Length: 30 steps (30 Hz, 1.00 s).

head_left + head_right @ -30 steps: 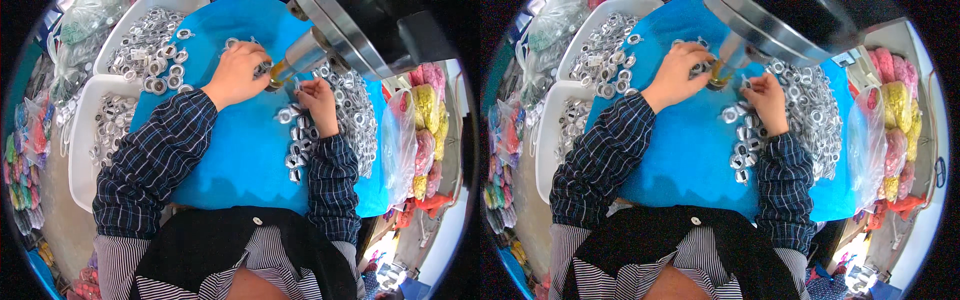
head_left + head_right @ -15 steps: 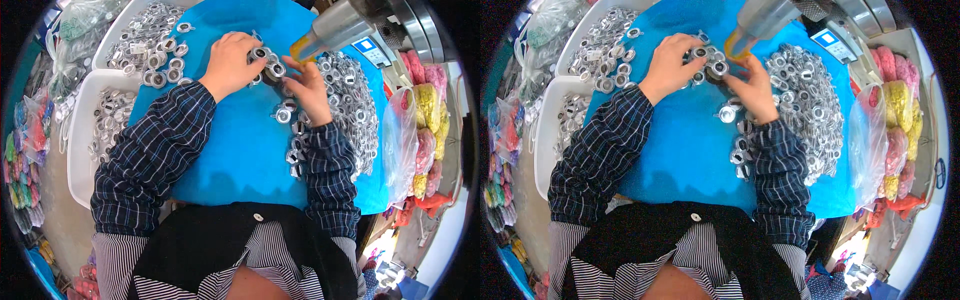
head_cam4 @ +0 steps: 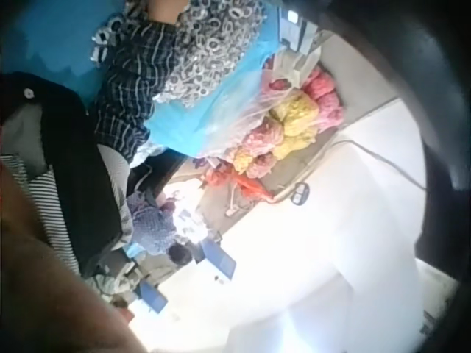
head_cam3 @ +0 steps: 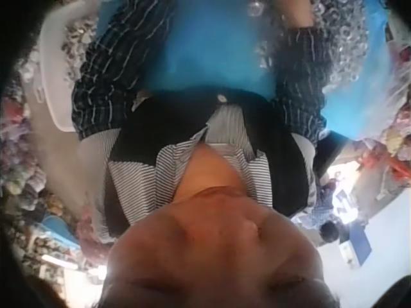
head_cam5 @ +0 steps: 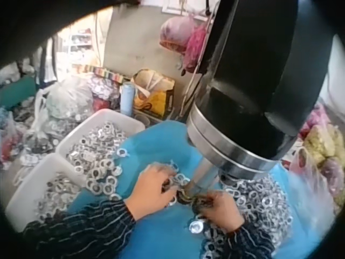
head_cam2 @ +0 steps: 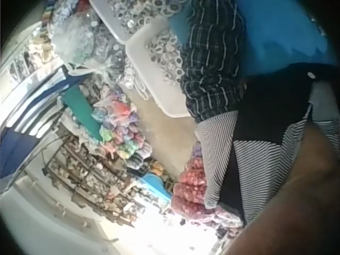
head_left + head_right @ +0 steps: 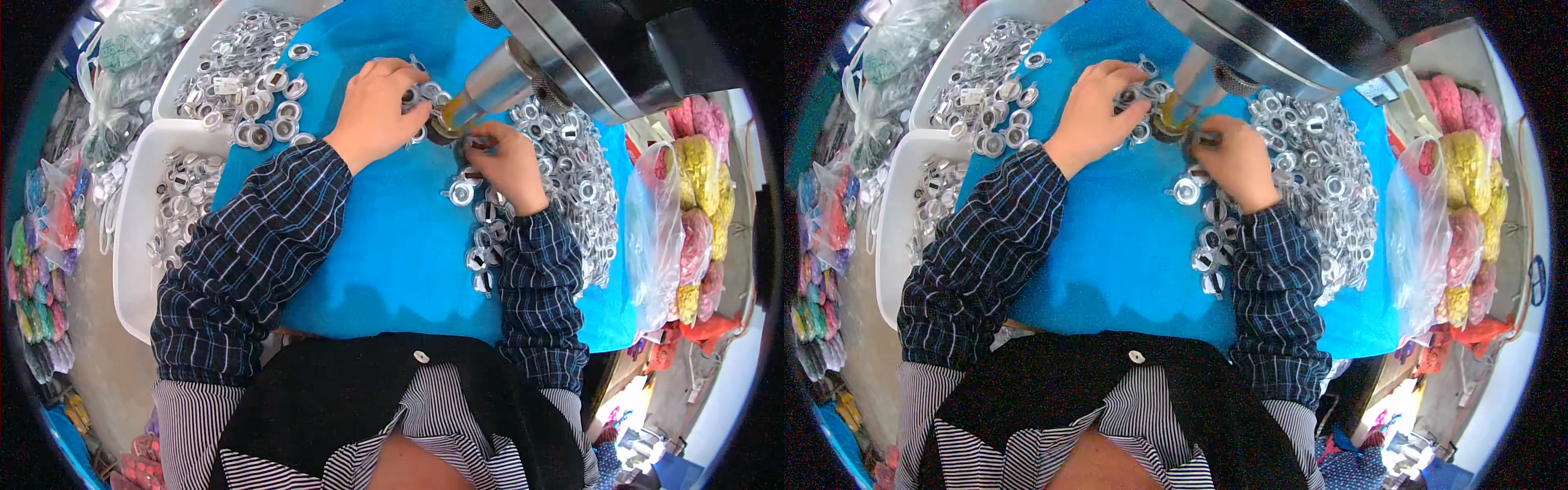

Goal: Assembling small metal components using a manual press machine at a workstation.

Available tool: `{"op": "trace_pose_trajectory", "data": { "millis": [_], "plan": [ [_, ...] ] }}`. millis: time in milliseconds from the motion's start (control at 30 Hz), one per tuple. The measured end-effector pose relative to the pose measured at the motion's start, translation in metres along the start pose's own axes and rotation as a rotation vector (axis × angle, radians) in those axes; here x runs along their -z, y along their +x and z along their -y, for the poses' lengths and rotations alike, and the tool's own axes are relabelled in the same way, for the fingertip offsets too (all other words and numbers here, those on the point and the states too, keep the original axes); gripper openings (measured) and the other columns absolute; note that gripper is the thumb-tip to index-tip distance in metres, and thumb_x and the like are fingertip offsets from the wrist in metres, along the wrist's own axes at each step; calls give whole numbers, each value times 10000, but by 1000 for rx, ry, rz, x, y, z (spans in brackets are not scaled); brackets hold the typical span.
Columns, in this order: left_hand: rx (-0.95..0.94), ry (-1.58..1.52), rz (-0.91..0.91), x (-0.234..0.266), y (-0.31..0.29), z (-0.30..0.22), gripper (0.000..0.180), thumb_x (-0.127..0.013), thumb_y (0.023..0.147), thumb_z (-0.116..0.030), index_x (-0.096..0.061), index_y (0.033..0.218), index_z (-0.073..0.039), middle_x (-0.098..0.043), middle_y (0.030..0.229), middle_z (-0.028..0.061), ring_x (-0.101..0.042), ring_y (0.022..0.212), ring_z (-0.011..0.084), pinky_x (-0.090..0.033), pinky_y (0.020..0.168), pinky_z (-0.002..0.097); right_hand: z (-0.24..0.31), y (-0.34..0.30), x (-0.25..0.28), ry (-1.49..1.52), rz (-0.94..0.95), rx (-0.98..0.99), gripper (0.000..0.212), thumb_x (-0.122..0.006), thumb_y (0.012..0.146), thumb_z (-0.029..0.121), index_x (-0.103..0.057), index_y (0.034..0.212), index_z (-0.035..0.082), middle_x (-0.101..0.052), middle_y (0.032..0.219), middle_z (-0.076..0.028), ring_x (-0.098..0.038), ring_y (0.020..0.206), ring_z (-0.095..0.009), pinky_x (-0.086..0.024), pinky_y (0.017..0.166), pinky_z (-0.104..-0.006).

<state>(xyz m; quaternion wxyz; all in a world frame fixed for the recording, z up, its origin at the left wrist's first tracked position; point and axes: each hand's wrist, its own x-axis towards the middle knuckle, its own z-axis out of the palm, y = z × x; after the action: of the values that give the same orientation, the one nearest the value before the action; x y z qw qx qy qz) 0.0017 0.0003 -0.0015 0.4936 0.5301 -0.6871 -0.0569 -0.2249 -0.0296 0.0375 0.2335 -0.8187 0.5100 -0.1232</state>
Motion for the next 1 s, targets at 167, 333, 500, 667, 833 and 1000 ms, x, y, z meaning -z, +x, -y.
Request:
{"op": "trace_pose_trajectory", "data": {
  "millis": [167, 333, 500, 667, 833, 1000],
  "plan": [
    [-190, 47, 82, -8, -1, -12, 330, -662, 761, -288, -669, 1017, -79, -602, 1117, 105, -514, 1093, 312, -370, 941, 462, -16, 1, 6, 1016, -91, -135, 297, -649, 808, -7, -578, 1095, 15, -637, 1050, -50, -605, 926, -147, -472, 839, -256],
    [-50, 62, 109, -5, 0, -5, 333, -667, 762, -303, -672, 1013, -85, -606, 1114, 86, -505, 1113, 299, -355, 946, 470, -9, 11, -17, 1005, -24, 218, 237, -611, 851, -24, -562, 1080, 9, -632, 1057, -53, -610, 911, -140, -487, 824, -256],
    [67, 46, 41, 1, -1, 4, 332, -663, 766, -298, -670, 1018, -82, -605, 1122, 88, -501, 1123, 293, -355, 952, 464, 13, 8, -20, 814, -87, 141, 329, -638, 836, 8, -532, 1146, -21, -615, 1031, -56, -597, 884, -137, -488, 758, -261],
    [56, 42, 26, -2, -2, 4, 325, -661, 764, -274, -667, 1024, -78, -601, 1128, 104, -496, 1134, 295, -356, 962, 462, 5, -16, 4, 180, -45, 2, 439, -660, 811, 34, -487, 1207, -45, -601, 1020, -67, -576, 883, -139, -476, 716, -271],
    [-16, -7, -24, -2, -1, 3, 321, -664, 758, -263, -666, 1023, -80, -595, 1134, 115, -485, 1148, 292, -348, 980, 461, -7, -13, 3, 172, 9, -8, 533, -682, 776, 33, -441, 1248, -31, -592, 1014, -73, -568, 886, -146, -479, 712, -265],
    [-143, 5, 33, -6, -1, -6, 299, -663, 757, -258, -668, 1004, -90, -598, 1122, 95, -495, 1122, 286, -356, 958, 458, -11, 0, -7, 504, -99, 5, 584, -691, 751, 1, -404, 1259, -14, -572, 1034, -79, -568, 892, -159, -486, 738, -266]
  ]
}}
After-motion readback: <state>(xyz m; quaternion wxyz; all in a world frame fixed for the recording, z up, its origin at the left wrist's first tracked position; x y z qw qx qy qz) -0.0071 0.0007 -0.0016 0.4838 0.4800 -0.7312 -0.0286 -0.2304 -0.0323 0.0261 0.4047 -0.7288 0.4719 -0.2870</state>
